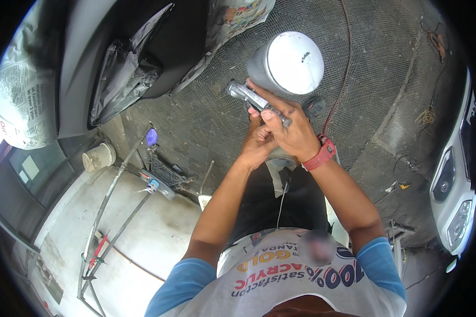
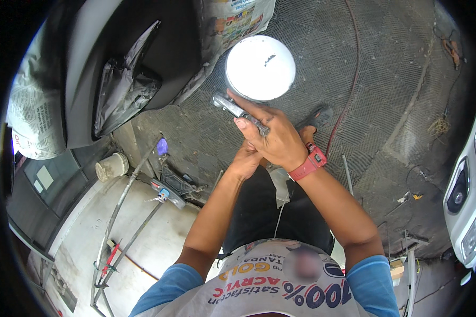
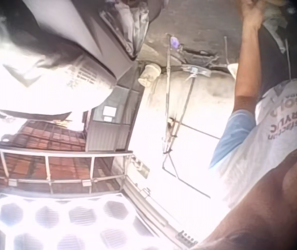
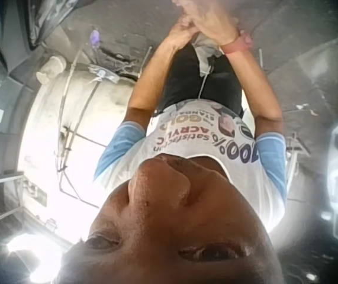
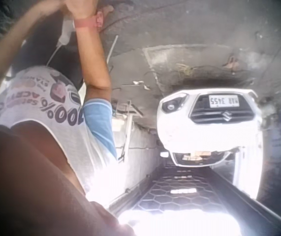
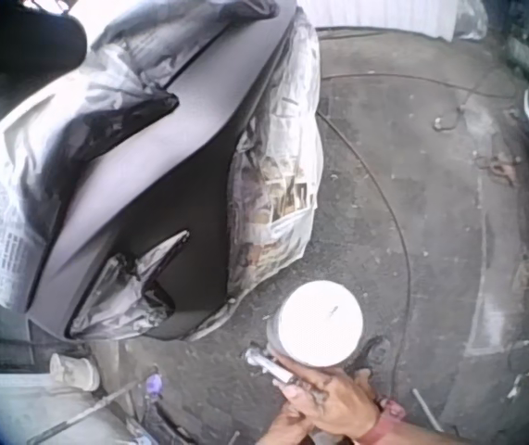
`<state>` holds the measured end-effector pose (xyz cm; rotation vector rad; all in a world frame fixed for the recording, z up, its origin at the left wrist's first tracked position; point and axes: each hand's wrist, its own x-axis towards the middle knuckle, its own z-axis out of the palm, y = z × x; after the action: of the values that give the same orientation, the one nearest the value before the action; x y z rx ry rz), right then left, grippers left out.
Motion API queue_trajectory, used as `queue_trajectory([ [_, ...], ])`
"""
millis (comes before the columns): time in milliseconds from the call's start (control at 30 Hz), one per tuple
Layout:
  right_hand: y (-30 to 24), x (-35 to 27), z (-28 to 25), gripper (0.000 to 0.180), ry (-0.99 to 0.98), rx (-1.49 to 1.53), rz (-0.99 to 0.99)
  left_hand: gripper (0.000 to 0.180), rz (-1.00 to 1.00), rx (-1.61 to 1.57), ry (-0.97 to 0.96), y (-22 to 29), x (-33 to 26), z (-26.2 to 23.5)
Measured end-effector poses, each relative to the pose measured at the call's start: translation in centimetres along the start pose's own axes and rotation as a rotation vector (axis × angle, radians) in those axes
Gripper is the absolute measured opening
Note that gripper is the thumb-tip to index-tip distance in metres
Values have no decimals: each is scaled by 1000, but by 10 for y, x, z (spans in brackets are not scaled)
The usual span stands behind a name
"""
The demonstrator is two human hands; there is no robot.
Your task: The person uses a spray gun to apply paint to a car bumper that is partially covered with newspaper. They repeatedly spray the surface, pause to adjust the spray gun, and touch the bumper to check the finish.
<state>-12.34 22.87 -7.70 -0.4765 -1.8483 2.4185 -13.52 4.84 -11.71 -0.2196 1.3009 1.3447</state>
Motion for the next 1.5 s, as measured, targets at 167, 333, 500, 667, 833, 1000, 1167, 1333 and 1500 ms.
queue_trajectory([
  [167,-10,-1,1,65,196,-23,-85,32,29,63,-46,29,8,13],
  [333,-19,11,10,85,203,-21,-129,30,151,-2,-3,35,10,5],
  [500,-20,30,16,64,-8,-36,-171,28,227,-97,220,39,-14,9],
  [667,-36,41,15,61,-64,40,-114,25,279,-199,235,41,-15,18],
  [833,-60,43,-24,60,78,53,20,24,308,-26,38,59,25,39],
  [1000,-86,35,-52,62,270,11,-75,21,288,-33,-81,75,51,77],
  [1167,-108,37,-50,62,240,-3,-60,20,193,-34,42,97,27,92],
  [1333,-123,43,-17,55,56,95,-12,20,356,-92,69,90,-8,74],
  [1500,-136,51,-15,56,27,37,12,22,340,-110,15,107,-17,75],
])
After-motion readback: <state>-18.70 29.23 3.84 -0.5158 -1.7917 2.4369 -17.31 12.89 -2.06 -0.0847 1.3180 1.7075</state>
